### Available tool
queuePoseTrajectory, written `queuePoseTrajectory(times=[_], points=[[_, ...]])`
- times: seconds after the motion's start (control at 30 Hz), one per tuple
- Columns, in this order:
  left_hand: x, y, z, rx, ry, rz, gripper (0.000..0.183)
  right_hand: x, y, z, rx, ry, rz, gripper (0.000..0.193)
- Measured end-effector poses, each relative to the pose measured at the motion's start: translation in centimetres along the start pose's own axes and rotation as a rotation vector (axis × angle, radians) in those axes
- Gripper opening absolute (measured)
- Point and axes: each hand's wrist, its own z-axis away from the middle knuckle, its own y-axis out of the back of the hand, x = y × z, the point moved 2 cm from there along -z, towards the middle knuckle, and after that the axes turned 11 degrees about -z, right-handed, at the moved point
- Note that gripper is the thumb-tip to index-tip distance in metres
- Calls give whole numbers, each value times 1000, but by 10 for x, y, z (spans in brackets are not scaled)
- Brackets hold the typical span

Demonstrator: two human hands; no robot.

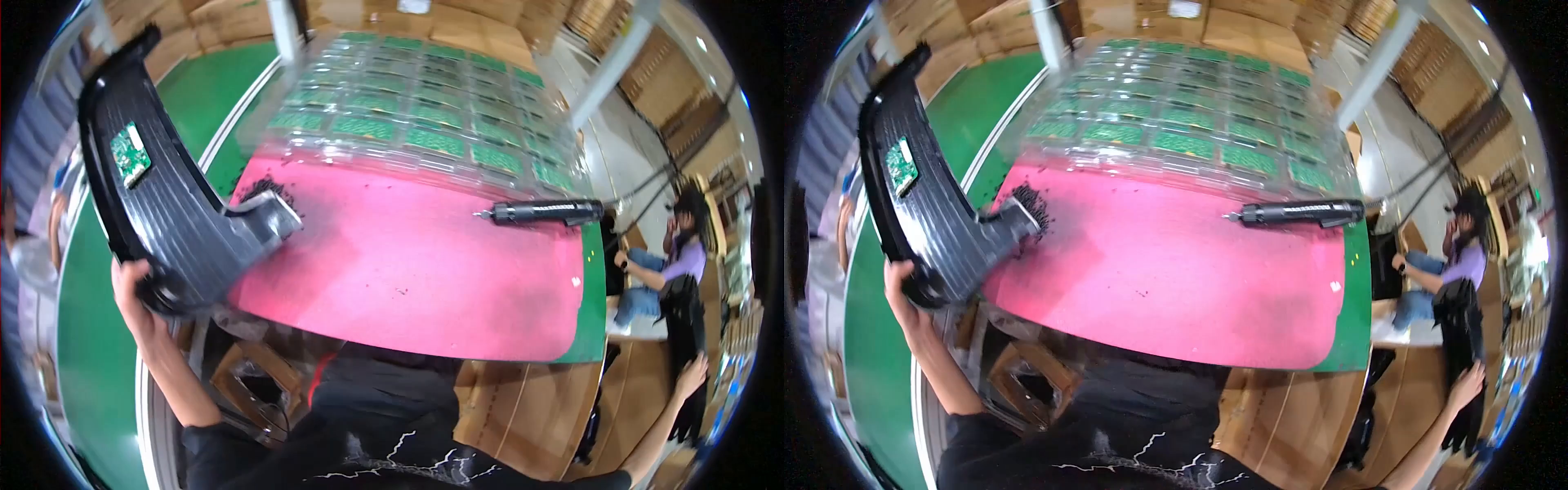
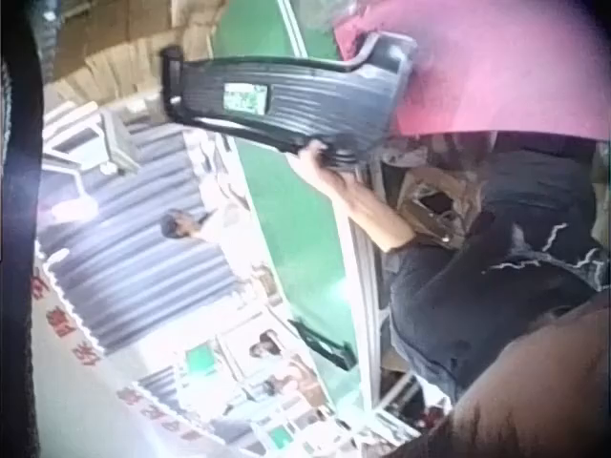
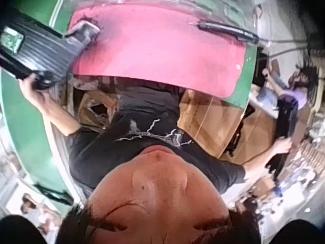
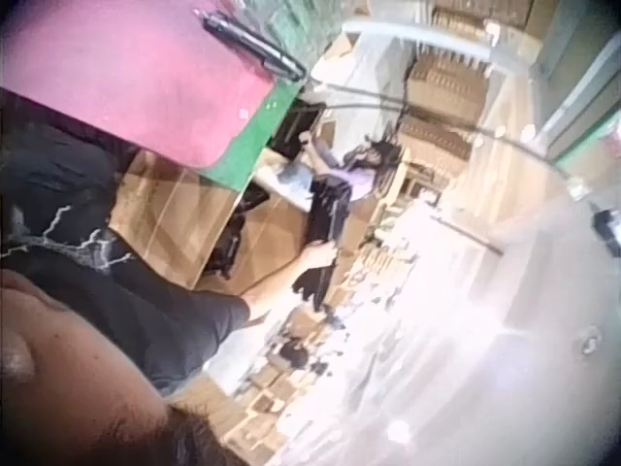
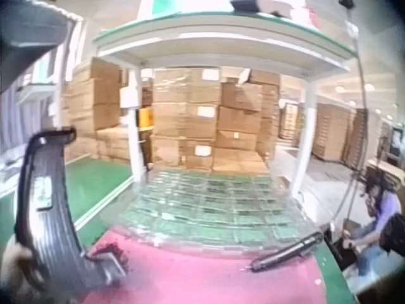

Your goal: Assembling circuit boards into black plastic housings using an electric screwdriver.

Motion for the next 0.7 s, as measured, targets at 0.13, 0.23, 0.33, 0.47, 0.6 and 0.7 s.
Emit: queuePoseTrajectory(times=[0.13,0.23,0.33,0.47,0.6,0.7], points=[[12,10,-56,213,199,238,22,-55,-20,56,-62,-76,88,51],[-7,46,-81,207,130,349,20,-101,40,49,-138,-202,114,58],[-34,94,-129,184,265,394,32,-78,43,39,256,-72,70,57],[-45,108,-168,535,269,190,44,-142,117,21,427,162,-337,44],[-40,53,-159,423,-157,-93,53,-270,257,46,362,556,-727,43],[0,-80,-118,-43,-357,-261,54,-344,317,81,195,738,-888,49]])
